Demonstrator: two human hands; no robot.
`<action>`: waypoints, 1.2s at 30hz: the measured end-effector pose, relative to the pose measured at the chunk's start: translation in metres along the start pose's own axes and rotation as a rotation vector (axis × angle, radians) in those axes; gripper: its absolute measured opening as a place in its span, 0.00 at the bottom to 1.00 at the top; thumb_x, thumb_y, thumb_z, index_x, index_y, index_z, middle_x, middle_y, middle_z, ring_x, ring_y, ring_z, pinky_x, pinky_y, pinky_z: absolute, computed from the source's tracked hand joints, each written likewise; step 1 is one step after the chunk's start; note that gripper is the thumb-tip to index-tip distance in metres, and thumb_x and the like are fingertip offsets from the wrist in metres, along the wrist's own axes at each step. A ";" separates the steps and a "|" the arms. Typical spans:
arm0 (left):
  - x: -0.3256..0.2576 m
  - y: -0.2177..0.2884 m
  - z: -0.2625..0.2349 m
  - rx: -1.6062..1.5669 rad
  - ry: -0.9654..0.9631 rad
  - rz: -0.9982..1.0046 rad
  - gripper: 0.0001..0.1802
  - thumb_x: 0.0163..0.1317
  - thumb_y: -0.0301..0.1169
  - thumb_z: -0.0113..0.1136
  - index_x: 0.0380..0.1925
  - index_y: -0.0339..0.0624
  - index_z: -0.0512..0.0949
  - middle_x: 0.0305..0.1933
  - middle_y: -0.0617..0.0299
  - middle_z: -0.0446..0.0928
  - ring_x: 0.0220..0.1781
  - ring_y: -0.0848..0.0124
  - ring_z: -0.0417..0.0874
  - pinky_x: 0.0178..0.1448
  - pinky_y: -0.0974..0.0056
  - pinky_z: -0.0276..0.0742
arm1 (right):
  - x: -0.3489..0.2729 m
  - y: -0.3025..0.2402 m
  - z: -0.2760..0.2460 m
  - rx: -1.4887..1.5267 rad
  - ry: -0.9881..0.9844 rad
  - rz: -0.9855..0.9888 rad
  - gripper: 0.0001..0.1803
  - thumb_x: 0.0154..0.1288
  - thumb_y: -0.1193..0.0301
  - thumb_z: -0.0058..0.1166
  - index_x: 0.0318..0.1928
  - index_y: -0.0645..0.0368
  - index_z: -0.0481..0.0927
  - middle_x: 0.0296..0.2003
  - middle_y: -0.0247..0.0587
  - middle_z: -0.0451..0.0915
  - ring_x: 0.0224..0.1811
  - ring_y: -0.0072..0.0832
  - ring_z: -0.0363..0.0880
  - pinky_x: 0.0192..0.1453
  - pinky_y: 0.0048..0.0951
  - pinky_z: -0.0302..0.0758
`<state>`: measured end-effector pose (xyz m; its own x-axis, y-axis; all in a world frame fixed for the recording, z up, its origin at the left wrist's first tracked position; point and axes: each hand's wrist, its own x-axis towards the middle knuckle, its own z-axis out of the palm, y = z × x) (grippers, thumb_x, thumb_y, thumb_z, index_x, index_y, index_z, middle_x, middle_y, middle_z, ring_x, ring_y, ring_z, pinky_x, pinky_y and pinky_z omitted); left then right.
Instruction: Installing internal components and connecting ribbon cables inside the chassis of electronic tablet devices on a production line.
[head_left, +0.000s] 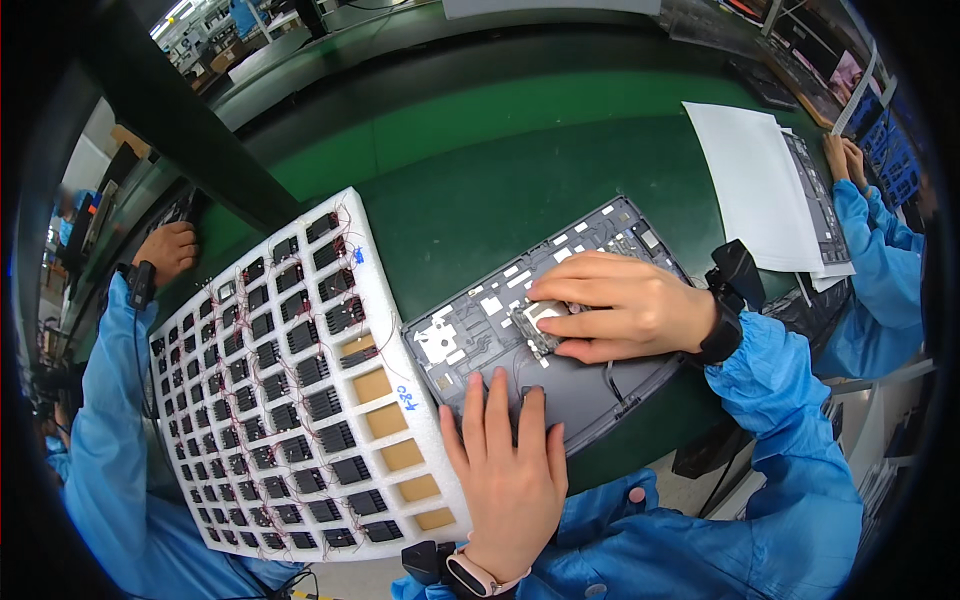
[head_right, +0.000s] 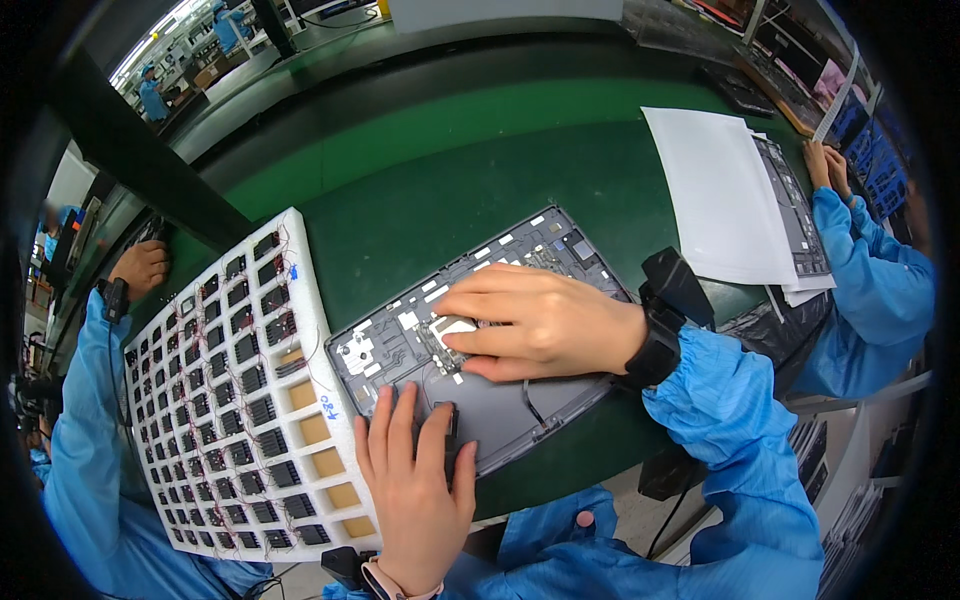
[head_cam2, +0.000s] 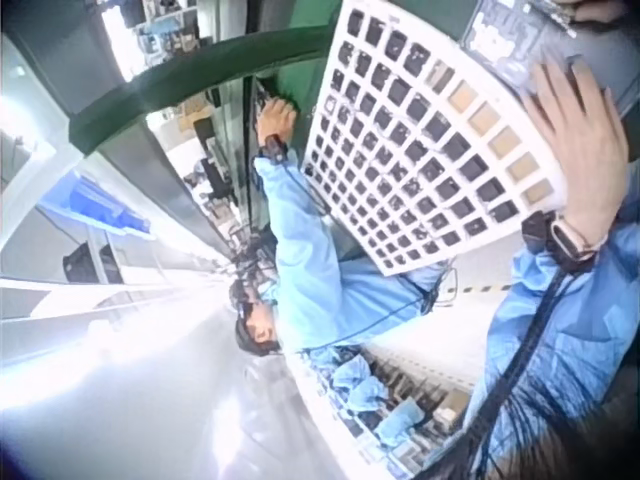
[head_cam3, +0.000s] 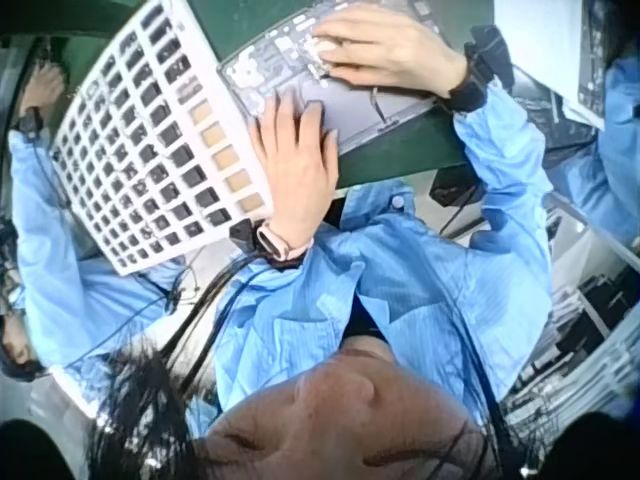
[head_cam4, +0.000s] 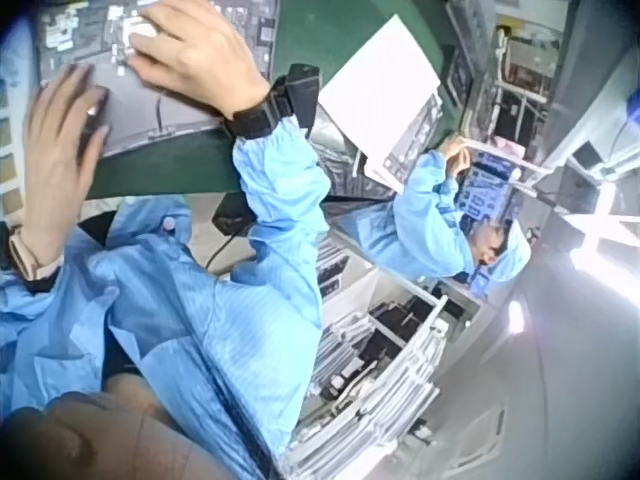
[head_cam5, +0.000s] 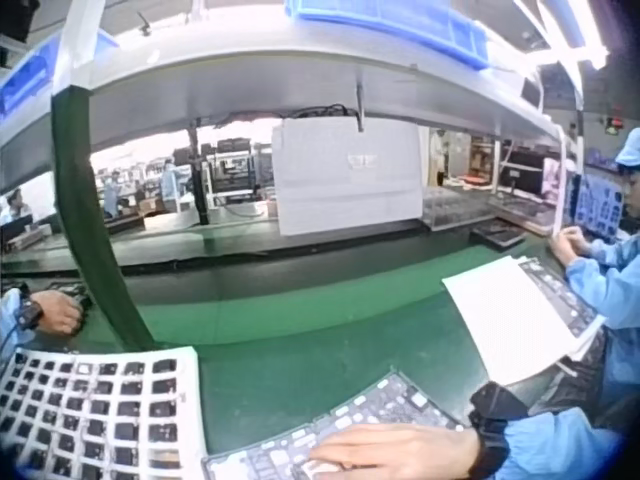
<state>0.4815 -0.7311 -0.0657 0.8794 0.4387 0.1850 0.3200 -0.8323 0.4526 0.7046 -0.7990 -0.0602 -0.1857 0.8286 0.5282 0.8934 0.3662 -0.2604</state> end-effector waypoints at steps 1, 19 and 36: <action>0.000 0.000 -0.001 -0.006 0.005 0.003 0.20 0.58 0.32 0.62 0.50 0.36 0.75 0.63 0.44 0.67 0.71 0.45 0.60 0.73 0.40 0.48 | 0.002 0.001 0.000 -0.007 -0.005 -0.001 0.18 0.49 0.73 0.69 0.42 0.63 0.83 0.49 0.51 0.80 0.49 0.47 0.80 0.53 0.40 0.79; -0.007 -0.006 0.003 0.027 0.001 -0.021 0.25 0.59 0.31 0.61 0.58 0.46 0.75 0.68 0.40 0.61 0.73 0.39 0.54 0.72 0.37 0.49 | 0.019 0.014 0.016 0.037 -0.076 0.021 0.16 0.53 0.73 0.66 0.43 0.64 0.82 0.50 0.50 0.79 0.51 0.45 0.79 0.54 0.38 0.78; -0.010 -0.008 0.006 -0.009 0.007 -0.021 0.23 0.61 0.35 0.58 0.58 0.45 0.75 0.65 0.40 0.64 0.70 0.42 0.61 0.70 0.36 0.49 | 0.016 0.013 0.014 0.016 -0.085 0.061 0.17 0.52 0.72 0.67 0.44 0.62 0.83 0.50 0.48 0.80 0.52 0.43 0.79 0.53 0.37 0.79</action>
<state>0.4727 -0.7309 -0.0765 0.8700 0.4583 0.1820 0.3350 -0.8201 0.4638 0.7077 -0.7749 -0.0668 -0.1662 0.8822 0.4405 0.8975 0.3204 -0.3031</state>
